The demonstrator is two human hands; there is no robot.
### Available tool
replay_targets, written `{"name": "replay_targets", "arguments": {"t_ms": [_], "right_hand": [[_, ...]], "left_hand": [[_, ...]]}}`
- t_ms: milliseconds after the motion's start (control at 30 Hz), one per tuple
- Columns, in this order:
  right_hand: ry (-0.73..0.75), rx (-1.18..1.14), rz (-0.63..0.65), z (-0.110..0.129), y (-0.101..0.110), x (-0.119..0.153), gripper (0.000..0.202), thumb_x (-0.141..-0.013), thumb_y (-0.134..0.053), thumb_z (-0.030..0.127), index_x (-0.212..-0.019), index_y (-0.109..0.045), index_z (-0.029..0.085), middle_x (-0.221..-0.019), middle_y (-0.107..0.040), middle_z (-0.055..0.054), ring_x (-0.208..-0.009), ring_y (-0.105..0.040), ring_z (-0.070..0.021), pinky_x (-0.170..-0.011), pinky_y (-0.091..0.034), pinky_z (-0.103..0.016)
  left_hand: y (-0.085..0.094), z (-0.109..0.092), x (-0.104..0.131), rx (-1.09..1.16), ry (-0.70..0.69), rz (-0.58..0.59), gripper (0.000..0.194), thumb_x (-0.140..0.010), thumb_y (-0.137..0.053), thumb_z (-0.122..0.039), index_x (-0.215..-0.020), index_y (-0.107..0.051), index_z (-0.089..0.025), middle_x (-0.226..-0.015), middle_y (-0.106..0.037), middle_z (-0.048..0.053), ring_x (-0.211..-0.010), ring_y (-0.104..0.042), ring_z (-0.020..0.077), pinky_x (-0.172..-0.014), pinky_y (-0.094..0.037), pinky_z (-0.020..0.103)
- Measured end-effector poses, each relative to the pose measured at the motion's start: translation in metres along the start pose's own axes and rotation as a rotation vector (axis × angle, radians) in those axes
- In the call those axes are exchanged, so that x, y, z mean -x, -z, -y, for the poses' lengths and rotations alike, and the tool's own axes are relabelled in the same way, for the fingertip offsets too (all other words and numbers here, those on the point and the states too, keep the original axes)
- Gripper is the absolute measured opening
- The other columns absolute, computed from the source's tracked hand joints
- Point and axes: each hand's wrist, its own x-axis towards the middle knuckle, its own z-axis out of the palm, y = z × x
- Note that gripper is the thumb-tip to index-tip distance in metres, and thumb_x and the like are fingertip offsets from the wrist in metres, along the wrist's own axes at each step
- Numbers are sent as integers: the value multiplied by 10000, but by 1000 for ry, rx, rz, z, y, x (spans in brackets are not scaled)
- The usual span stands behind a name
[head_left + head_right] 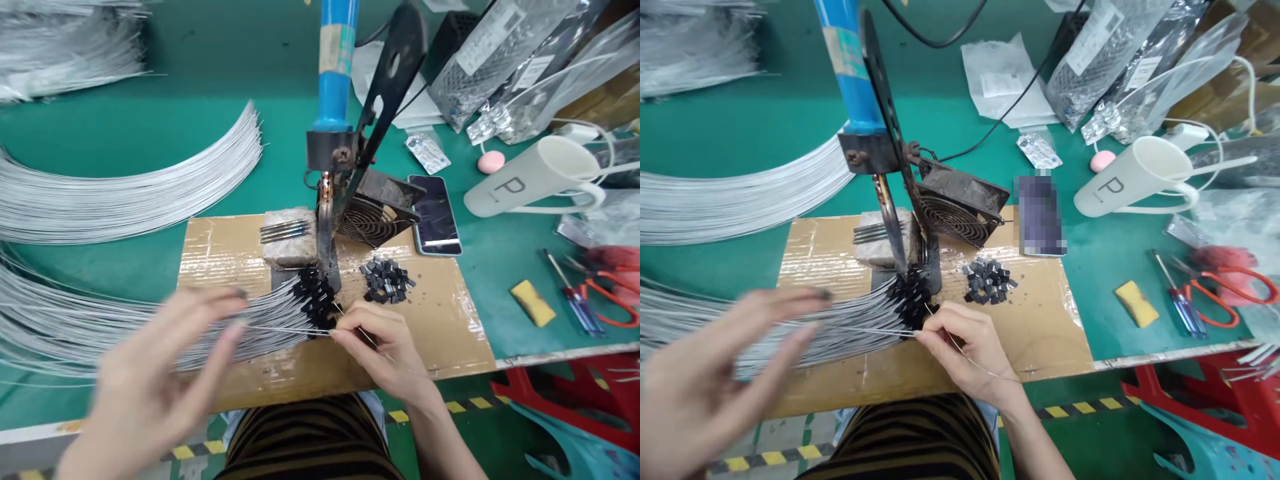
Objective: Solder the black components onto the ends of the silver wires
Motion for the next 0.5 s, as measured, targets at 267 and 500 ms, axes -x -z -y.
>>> {"name": "replay_targets", "arguments": {"t_ms": [267, 500], "right_hand": [[26, -24, -32, 6, -2, -1, 192, -1007, -691, 246, -830, -718, 176, -720, -610, 7, -673, -555, -132, -630, -422, -271], [60, -85, -85, 2, -12, -8, 189, -991, -732, 253, -820, -737, 172, -721, -594, 17, -657, -532, -111, -619, -416, -250]], "left_hand": [[-58, -45, -21, 154, -129, 136, 243, -1010, -542, -149, -1174, -632, -305, -918, -746, 5, -778, -720, 167, -688, -580, 285], [-57, -37, -21, 224, 156, 235, 114, -1006, -630, -343, -946, -678, -260, -667, -642, -63, -514, -517, 106, -498, -426, 212]]}}
